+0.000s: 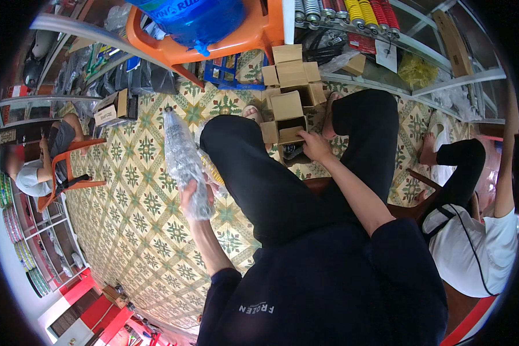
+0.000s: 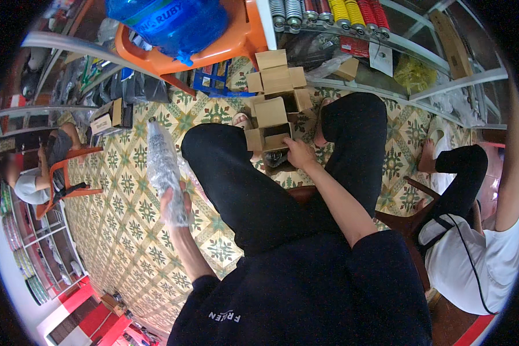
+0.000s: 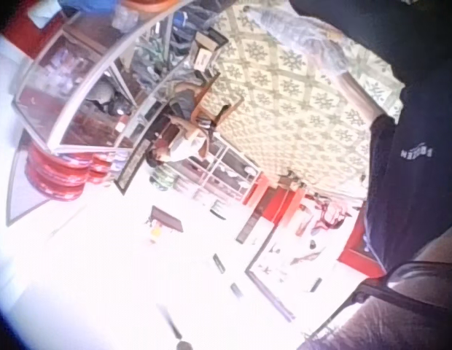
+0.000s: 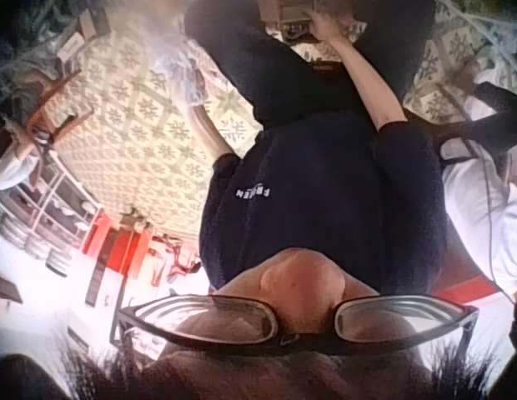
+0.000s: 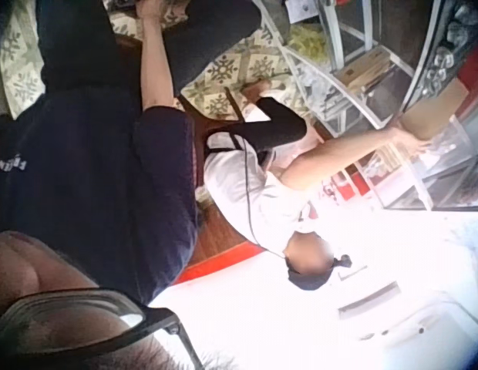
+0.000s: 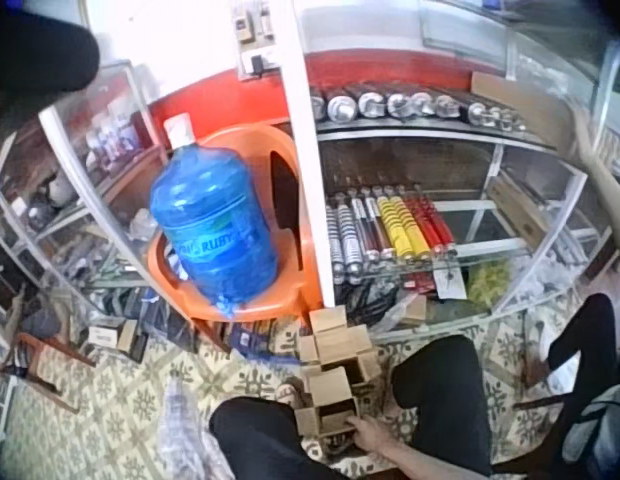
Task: The person wraps motorcycle shock absorbers in bubble wrap and places them into cardboard boxes, then stacks the filled boxes on a shelf.
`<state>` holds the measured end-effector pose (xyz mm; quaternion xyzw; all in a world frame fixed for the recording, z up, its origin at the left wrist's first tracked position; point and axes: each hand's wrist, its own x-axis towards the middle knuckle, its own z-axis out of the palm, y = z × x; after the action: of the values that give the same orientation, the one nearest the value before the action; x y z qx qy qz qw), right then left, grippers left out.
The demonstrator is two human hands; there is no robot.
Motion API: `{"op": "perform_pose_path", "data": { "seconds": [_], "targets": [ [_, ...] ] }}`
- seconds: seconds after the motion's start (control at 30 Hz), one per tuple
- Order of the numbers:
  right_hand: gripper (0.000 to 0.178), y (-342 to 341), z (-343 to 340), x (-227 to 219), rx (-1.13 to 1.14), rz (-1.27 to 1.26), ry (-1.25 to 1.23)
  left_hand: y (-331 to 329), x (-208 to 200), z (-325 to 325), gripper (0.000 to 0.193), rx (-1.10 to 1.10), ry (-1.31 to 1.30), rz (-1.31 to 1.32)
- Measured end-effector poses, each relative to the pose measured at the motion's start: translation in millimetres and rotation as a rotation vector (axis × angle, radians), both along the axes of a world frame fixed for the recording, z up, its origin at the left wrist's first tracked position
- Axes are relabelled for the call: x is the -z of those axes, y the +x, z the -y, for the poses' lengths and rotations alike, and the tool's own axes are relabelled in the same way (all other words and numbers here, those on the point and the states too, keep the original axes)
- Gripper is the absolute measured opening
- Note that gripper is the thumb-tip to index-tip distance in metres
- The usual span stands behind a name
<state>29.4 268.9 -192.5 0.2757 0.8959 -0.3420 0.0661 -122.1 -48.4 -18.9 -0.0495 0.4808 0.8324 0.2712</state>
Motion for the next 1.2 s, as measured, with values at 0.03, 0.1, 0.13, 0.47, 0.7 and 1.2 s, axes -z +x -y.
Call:
{"op": "perform_pose_path", "data": {
  "seconds": [0.03,0.1,0.13,0.47,0.7,1.2],
  "targets": [
    [0.043,0,1,-3,0.000,0.008,0.015,11,-18,-1,0.044,0.047,-0.067,-0.026],
    [0.044,2,-1,-1,0.007,-0.007,0.011,34,-45,-12,0.054,0.105,-0.134,-0.050],
    [0.045,4,-2,3,0.006,-0.019,0.007,46,-57,-19,0.062,0.130,-0.158,-0.068],
    [0.050,0,-9,1,0.008,0.104,-0.127,85,-76,-89,0.060,0.665,-0.384,0.000],
    [0.052,-1,-8,-1,0.090,0.102,-0.228,101,-38,-92,0.054,0.827,-0.407,-0.046],
    [0.043,-3,-4,-2,0.214,0.009,-0.095,96,-18,-86,0.057,0.706,-0.510,-0.168]
  ]
}}
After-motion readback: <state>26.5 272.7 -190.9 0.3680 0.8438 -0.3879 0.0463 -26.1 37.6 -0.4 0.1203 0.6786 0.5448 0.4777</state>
